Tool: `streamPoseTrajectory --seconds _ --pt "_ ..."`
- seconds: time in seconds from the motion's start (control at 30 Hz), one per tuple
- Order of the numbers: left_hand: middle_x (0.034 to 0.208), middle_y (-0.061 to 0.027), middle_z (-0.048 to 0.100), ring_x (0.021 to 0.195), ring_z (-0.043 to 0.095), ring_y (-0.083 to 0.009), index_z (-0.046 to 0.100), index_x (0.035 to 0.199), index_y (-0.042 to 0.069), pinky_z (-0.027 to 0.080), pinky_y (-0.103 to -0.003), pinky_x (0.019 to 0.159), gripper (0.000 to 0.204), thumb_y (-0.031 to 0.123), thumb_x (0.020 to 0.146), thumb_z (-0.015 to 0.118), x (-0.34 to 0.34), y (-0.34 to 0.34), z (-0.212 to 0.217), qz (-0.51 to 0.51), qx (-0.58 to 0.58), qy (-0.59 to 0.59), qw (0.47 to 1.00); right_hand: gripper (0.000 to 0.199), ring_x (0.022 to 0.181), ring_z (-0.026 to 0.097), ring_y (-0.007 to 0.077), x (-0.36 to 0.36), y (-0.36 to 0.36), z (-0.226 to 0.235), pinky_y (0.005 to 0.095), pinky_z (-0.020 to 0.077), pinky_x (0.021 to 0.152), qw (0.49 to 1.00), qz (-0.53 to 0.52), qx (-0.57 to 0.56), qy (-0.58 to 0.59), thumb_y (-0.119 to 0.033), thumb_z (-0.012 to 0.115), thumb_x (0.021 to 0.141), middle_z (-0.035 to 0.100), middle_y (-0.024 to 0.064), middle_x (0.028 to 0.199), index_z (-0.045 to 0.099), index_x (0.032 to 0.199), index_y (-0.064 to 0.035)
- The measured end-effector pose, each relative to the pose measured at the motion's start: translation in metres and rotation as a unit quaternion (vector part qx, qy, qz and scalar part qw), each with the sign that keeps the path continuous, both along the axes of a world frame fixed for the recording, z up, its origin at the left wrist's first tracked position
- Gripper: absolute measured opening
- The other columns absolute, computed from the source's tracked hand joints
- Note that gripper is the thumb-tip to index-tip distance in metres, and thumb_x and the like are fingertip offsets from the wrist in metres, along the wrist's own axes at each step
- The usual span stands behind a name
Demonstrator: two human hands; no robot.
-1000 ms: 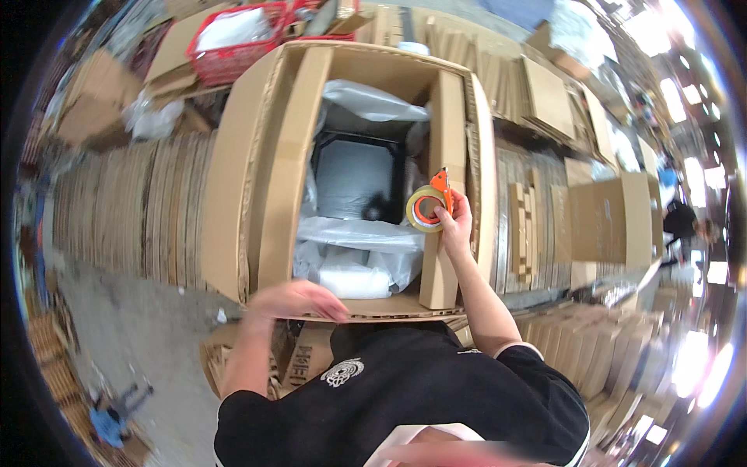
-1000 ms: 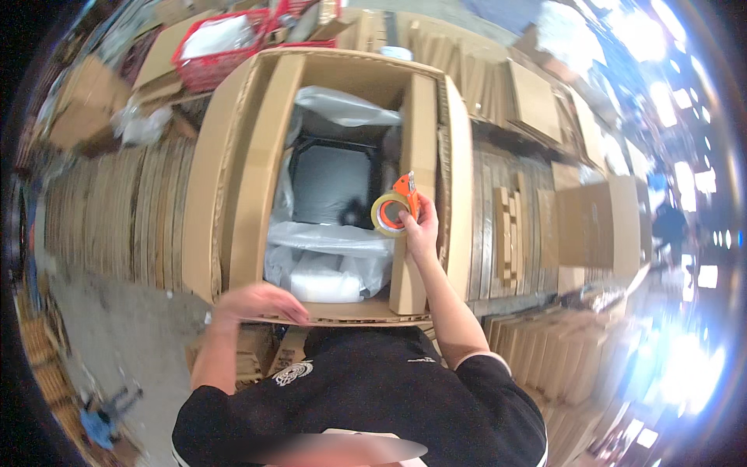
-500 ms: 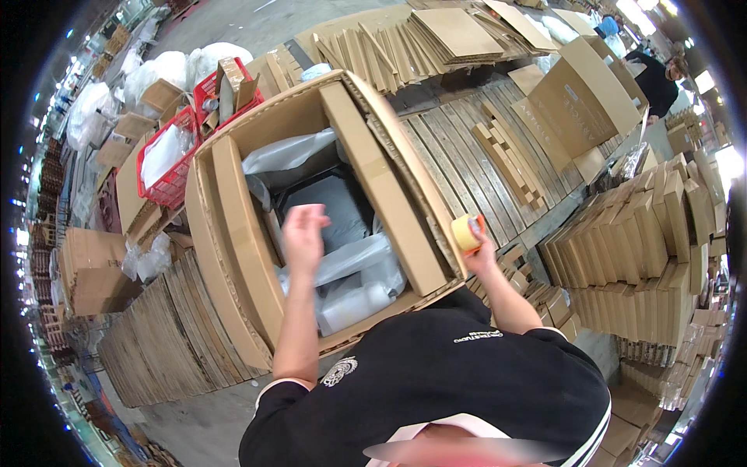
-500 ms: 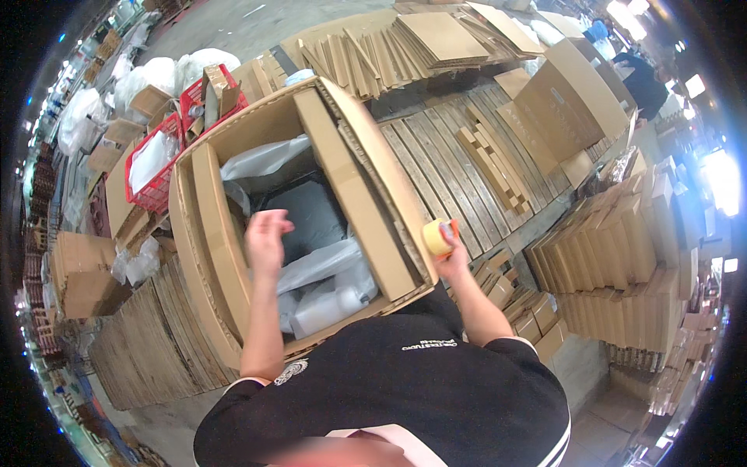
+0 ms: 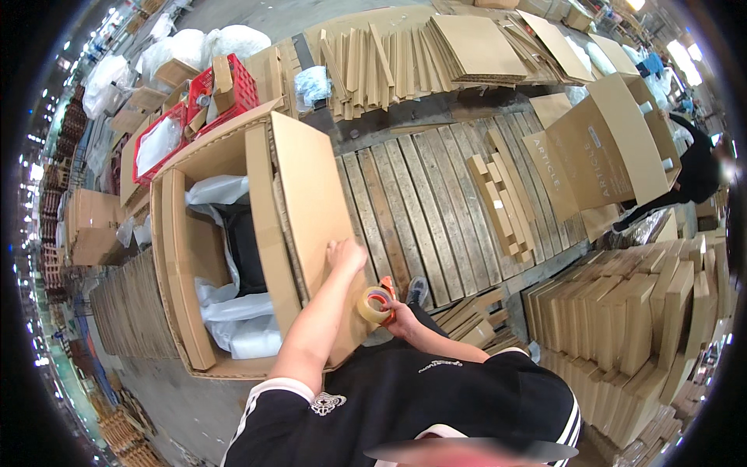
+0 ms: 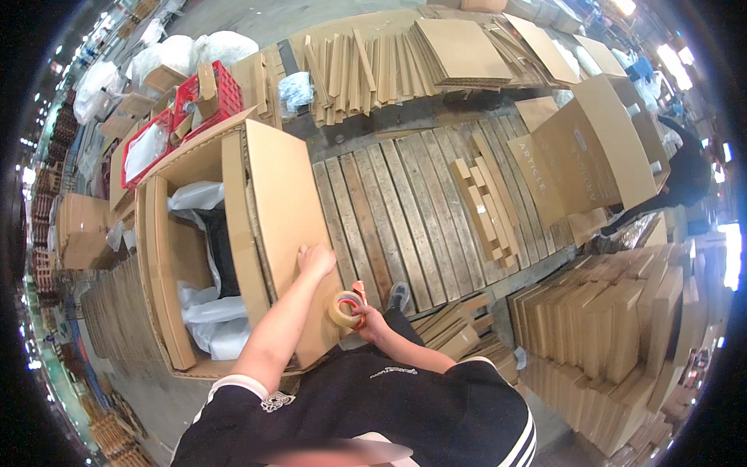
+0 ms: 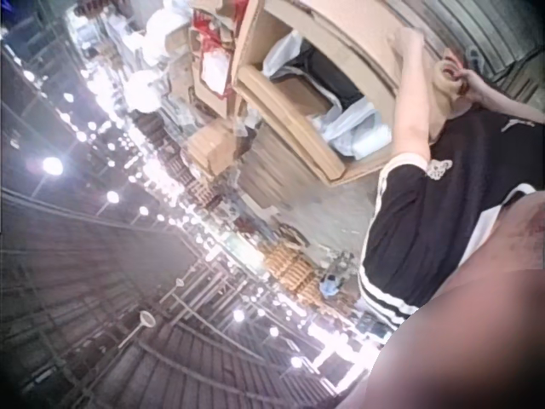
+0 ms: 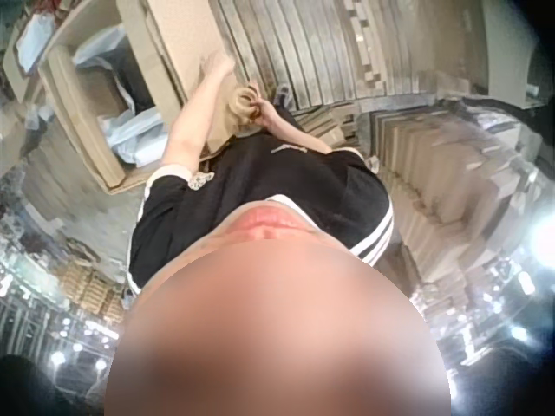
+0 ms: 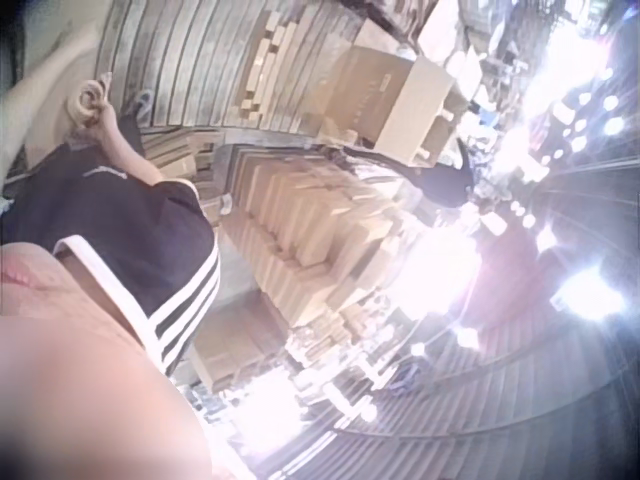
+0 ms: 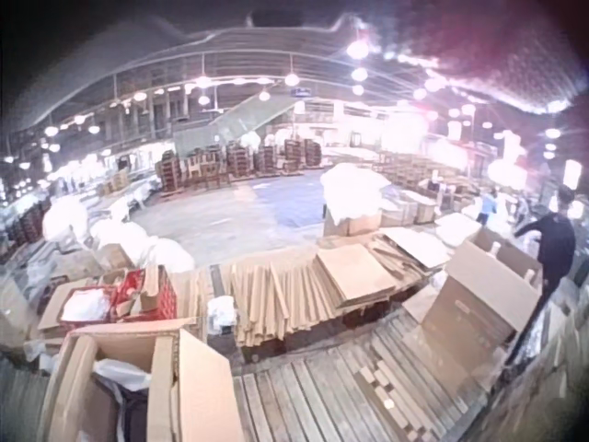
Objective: The person assembles and seals a cardboard box containing a wrapped item. They place cardboard inserts, fold flaps, and apply packing tape to close the box. The person then flips the box and tapes the bottom seams.
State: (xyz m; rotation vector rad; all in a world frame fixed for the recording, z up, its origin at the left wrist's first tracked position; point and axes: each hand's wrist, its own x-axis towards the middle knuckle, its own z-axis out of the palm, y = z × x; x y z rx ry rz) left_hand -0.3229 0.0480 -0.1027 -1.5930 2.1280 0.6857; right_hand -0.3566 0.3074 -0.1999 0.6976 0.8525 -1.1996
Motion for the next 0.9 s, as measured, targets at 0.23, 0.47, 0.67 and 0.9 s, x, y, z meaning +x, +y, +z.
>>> streamPoseTrajectory --seconds 0.23,0.47,0.67,0.9 --pt "0.114 -0.0147 0.079 0.123 0.066 -0.0315 0.081 0.106 0.008 0.045 -0.049 0.110 0.028 0.024 0.097 0.059 0.081 0.046 -0.055 -0.337 -0.053 -0.068 0.938 0.044 0.104 0.069 0.0291 -0.180 0.053 -0.026 0.0430 0.0556 0.101 0.980 -0.181 -0.025 0.074 -0.001 0.067 0.082 0.069 0.0124 0.115 0.061 0.126 -0.0026" --pt "0.105 -0.0131 0.080 0.106 0.072 -0.0309 0.082 0.107 0.015 0.046 -0.049 0.106 0.029 0.030 0.095 0.061 0.045 0.056 -0.080 -0.190 -0.045 -0.007 0.981 0.058 0.119 0.066 0.0356 -0.335 0.037 0.027 0.0586 0.0548 0.104 0.948 -0.275 -0.009 0.162 -0.005 0.063 0.085 0.066 0.0118 0.131 0.053 0.142 -0.0097" --pt "0.103 -0.0137 0.081 0.104 0.075 -0.0308 0.082 0.106 0.011 0.048 -0.047 0.105 0.029 0.033 0.096 0.067 -0.001 0.044 -0.085 0.066 0.067 0.091 0.991 0.046 0.108 0.071 0.0328 -0.415 -0.034 0.050 0.0558 0.0580 0.100 0.959 -0.208 -0.048 0.187 -0.012 0.064 0.090 0.072 0.0106 0.123 0.060 0.136 -0.0098" --pt "0.110 -0.0130 0.081 0.104 0.077 -0.0243 0.078 0.117 0.003 0.059 -0.036 0.092 0.030 0.028 0.100 0.076 -0.161 -0.109 -0.104 0.210 0.103 0.349 0.908 0.027 0.094 0.071 0.0281 -0.450 -0.216 0.031 0.0475 0.0584 0.088 0.983 -0.057 -0.133 0.113 -0.026 0.062 0.105 0.074 0.0103 0.108 0.068 0.124 -0.0087"
